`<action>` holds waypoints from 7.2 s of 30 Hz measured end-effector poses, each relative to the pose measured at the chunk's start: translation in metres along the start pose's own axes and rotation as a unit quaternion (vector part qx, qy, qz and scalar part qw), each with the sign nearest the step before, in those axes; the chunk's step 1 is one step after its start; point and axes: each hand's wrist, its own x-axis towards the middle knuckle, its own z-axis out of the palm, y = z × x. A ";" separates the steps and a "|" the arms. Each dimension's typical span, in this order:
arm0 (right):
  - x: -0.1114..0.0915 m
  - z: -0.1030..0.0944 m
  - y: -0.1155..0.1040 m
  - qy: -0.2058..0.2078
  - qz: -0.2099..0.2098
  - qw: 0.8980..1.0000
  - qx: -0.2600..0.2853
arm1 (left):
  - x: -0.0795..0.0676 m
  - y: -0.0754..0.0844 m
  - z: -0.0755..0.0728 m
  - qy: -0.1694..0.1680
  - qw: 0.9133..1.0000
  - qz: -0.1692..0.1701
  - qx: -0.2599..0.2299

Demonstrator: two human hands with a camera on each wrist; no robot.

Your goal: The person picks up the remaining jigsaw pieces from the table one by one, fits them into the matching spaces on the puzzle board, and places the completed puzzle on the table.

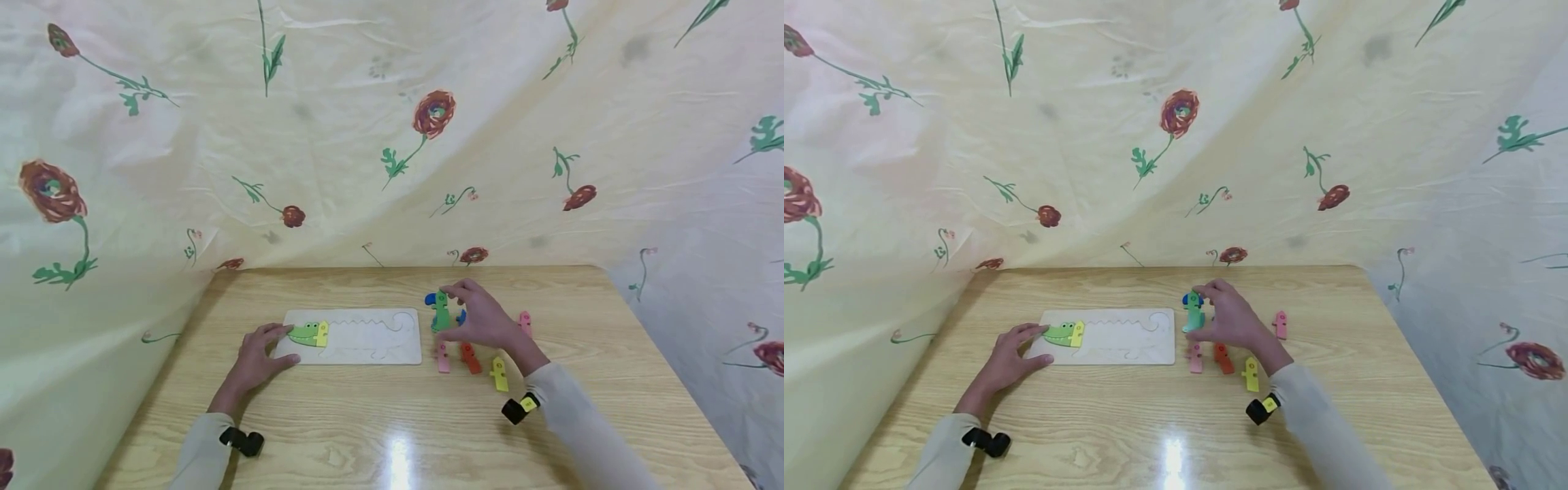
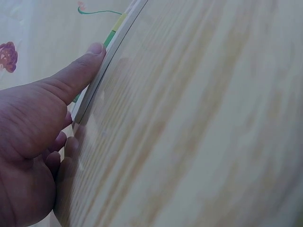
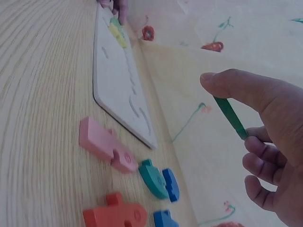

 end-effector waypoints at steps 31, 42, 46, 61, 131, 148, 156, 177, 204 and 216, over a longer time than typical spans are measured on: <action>0.053 0.059 -0.039 -0.026 0.001 0.999 0.027 | 0.000 0.001 -0.001 0.003 1.000 -0.010 -0.006; 0.065 0.081 -0.052 -0.013 -0.013 0.999 0.034 | 0.000 0.002 -0.001 0.001 1.000 -0.010 -0.001; 0.069 0.088 -0.056 -0.023 -0.016 0.999 0.037 | 0.000 0.003 -0.001 0.003 1.000 -0.008 0.002; 0.080 0.112 -0.074 -0.048 -0.019 0.997 0.052 | 0.000 0.006 -0.001 0.005 1.000 -0.005 0.004; 0.092 0.182 -0.096 -0.055 -0.012 0.998 0.010 | 0.000 0.002 -0.002 0.003 1.000 -0.004 -0.003; 0.092 0.187 -0.093 -0.056 -0.018 0.998 -0.005 | -0.001 0.004 -0.003 0.000 1.000 -0.011 -0.003; 0.092 0.186 -0.094 -0.063 -0.010 0.998 0.007 | 0.000 0.003 -0.001 -0.001 1.000 -0.015 -0.007; 0.093 0.184 -0.097 -0.080 0.002 0.997 0.006 | 0.000 0.002 -0.001 0.001 1.000 -0.014 0.004; 0.092 0.179 -0.091 -0.076 -0.012 0.997 0.001 | 0.001 0.004 -0.001 0.004 1.000 -0.014 0.003; 0.084 0.152 -0.078 -0.038 -0.060 0.991 0.112 | 0.001 0.003 0.001 0.005 1.000 -0.017 0.006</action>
